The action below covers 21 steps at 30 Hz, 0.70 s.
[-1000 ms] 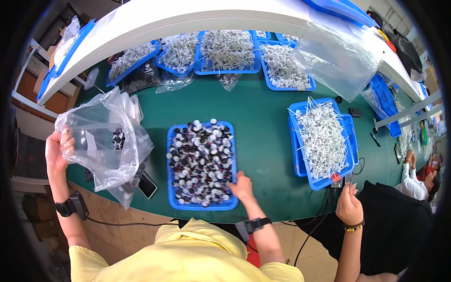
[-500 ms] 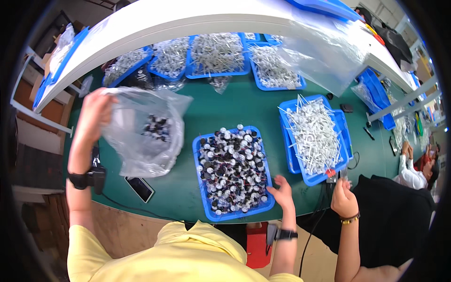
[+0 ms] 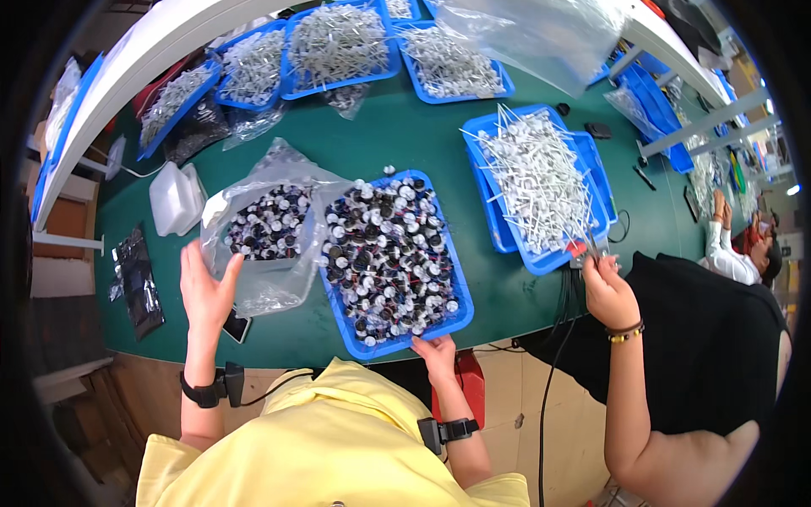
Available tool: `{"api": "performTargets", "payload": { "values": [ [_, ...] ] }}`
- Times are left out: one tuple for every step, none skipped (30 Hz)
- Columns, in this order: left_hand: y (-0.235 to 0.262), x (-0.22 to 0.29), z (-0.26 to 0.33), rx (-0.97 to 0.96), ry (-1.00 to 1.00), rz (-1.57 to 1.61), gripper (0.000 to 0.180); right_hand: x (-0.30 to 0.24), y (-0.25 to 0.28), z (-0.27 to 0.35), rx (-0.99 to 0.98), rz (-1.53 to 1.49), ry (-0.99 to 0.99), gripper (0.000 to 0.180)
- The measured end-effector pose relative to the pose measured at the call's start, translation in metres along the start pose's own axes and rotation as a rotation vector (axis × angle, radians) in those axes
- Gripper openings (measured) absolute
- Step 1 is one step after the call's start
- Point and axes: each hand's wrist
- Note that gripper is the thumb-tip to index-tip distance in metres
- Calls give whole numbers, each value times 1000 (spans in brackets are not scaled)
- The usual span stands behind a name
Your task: Assembling small plastic components at a factory workstation.
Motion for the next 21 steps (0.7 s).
{"api": "performTargets", "payload": {
  "values": [
    [-3, -5, 6, -94, 40, 45, 38, 2, -1, 1, -4, 20, 27, 36],
    [-7, -14, 6, -128, 53, 37, 38, 3, -3, 1, 28, 12, 50, 37],
    [-13, -22, 3, -207, 221, 267, 31, 5, -4, 1, 22, 4, 92, 37],
    [-19, -26, -1, -286, 436, 488, 25, 6, -5, 1, 29, -44, 108, 36],
    [-25, -28, -1, -189, 407, 628, 11, 4, -7, -1, 53, -47, 101, 36],
    [-28, -31, -3, -175, 396, 686, 10, 3, -8, -2, 34, -182, 93, 36],
    [-29, -34, -6, -160, 425, 727, 11, 3, -9, -2, -46, -344, 117, 37],
    [-30, -35, -7, -168, 409, 740, 11, 2, -10, -4, -48, -439, 78, 42],
    [-29, -35, -9, -223, 508, 809, 14, 0, -11, -5, -16, -429, 60, 42],
    [-28, -34, -10, -260, 599, 887, 16, -2, -13, -6, -11, -457, 78, 44],
    [-27, -32, -10, -277, 662, 836, 19, -4, -15, -8, -57, -493, 121, 46],
    [-28, -28, -11, -266, 543, 677, 14, -5, -18, -11, 1, -447, 142, 53],
    [-28, -23, -11, -260, 501, 499, 12, -5, -18, -10, 17, -449, 130, 53],
    [-26, -18, -9, -207, 323, 355, 11, -6, -18, -10, -6, -453, 140, 56],
    [-23, -13, -8, -195, 219, 215, 23, -8, -19, -12, -80, -464, 179, 59],
    [-20, -9, -7, -222, 223, 217, 28, -8, -18, -13, -104, -433, 152, 62],
    [-17, -6, -8, -219, 215, 201, 33, -6, -20, -14, -57, -423, 119, 62],
    [-14, -4, -10, -232, 236, 201, 33, -5, -22, -16, -40, -377, 156, 63],
    [-11, -2, -11, -261, 269, 225, 35, -4, -24, -18, -32, -331, 196, 63],
    [-9, 0, -13, -274, 293, 245, 37, -3, -26, -19, 1, -320, 166, 65],
    [-8, 2, -15, -280, 298, 250, 37, -3, -25, -19, -21, -332, 147, 67]
  ]
}}
Point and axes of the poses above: each hand's wrist, its own z-axis away from the middle knuckle, its own y-axis out of the back of the hand, x = y × z, and after that the axes turned 5 degrees about x, right-handed
